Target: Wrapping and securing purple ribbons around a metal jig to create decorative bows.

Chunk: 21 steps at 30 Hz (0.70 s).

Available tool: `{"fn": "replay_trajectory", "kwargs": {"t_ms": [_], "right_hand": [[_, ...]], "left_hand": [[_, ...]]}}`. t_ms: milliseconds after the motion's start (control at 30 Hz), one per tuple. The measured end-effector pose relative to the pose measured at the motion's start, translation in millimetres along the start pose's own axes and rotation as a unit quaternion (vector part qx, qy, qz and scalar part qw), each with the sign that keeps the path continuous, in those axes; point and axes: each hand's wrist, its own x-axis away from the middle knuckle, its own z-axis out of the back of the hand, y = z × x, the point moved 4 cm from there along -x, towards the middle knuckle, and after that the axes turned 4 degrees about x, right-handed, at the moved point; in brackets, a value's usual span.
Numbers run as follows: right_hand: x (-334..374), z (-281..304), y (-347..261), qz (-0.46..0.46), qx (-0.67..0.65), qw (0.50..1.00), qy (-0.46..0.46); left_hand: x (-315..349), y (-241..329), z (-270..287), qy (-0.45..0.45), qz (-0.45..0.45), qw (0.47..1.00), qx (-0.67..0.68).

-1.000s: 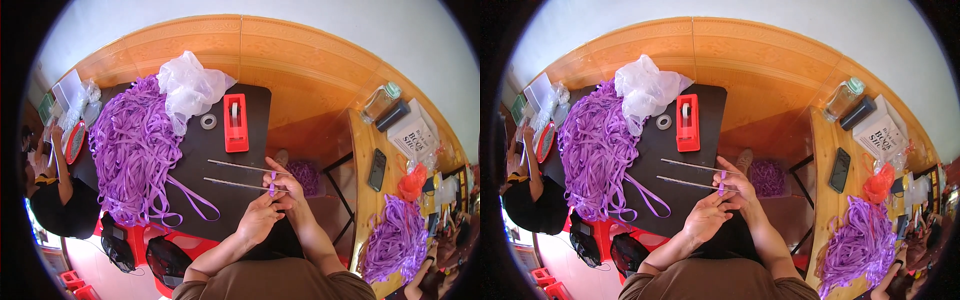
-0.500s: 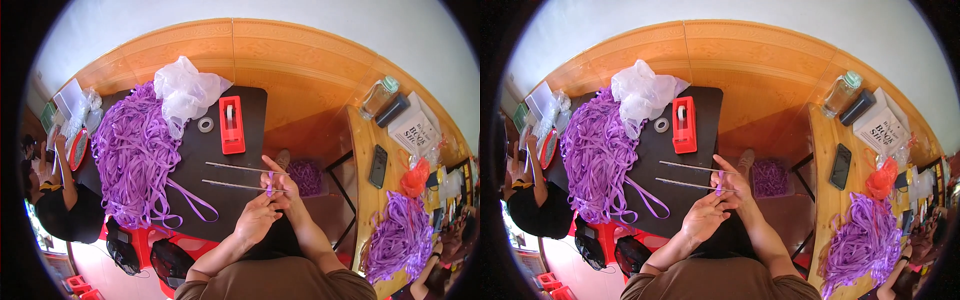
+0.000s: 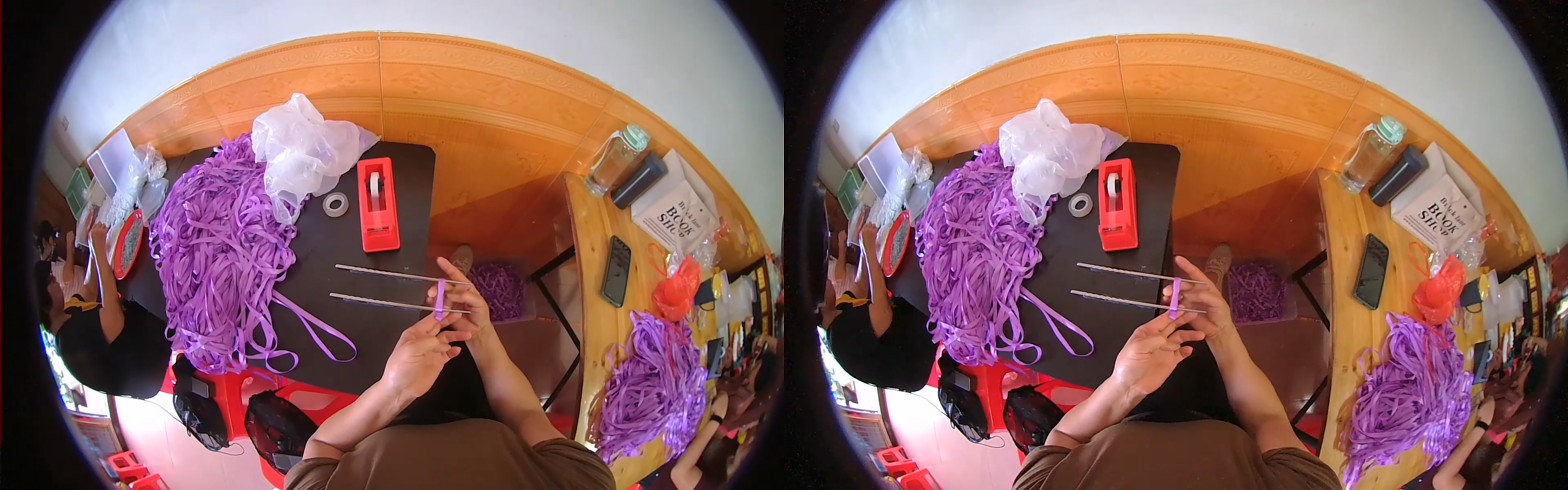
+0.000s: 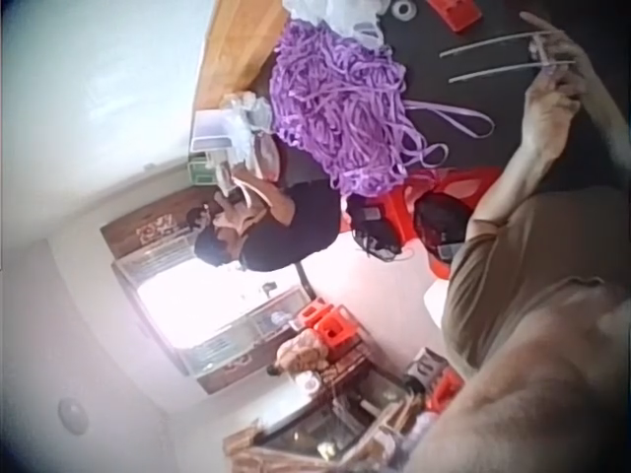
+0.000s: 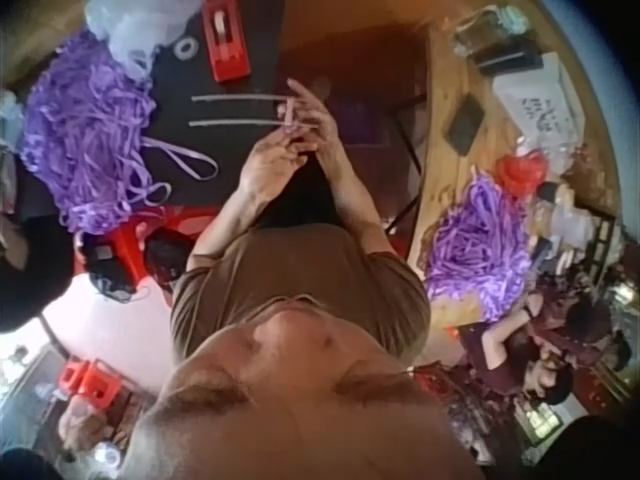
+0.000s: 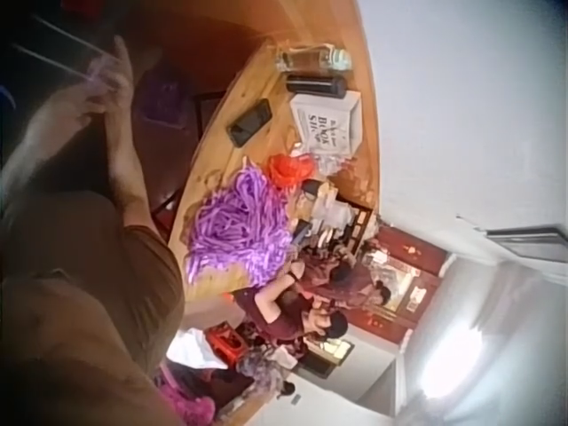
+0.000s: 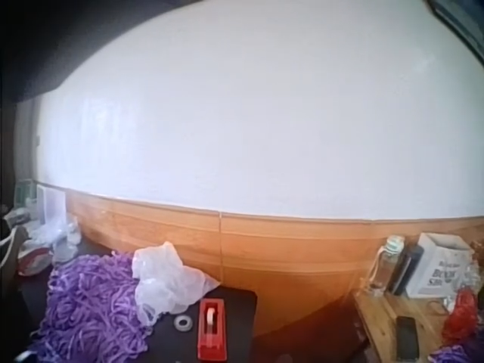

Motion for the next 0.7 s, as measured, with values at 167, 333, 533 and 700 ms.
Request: {"fn": "replay_trajectory", "kwargs": {"t_ms": [167, 333, 533, 700], "right_hand": [[-0.6, -8.6, 1.2, 0.013, 0.023, 1.000, -0.005], [-7.2, 10.9, 8.8, 0.014, 0.074, 0.997, -0.034], [-14.4, 38.1, 35.5, 0.031, -0.090, 0.994, -0.054], [8.6, 18.7, 19.7, 0.028, 0.002, 0.996, 0.082]], "left_hand": [[-0.2, 0.3, -0.2, 0.016, 0.000, 1.000, 0.008], [0.8, 1.7, -2.7, 0.015, 0.000, 1.000, 0.004], [-2.1, -4.4, 4.7, 0.001, 0.002, 1.000, 0.009], [1.7, -0.6, 2.8, -0.002, -0.004, 1.000, 0.024]]}}
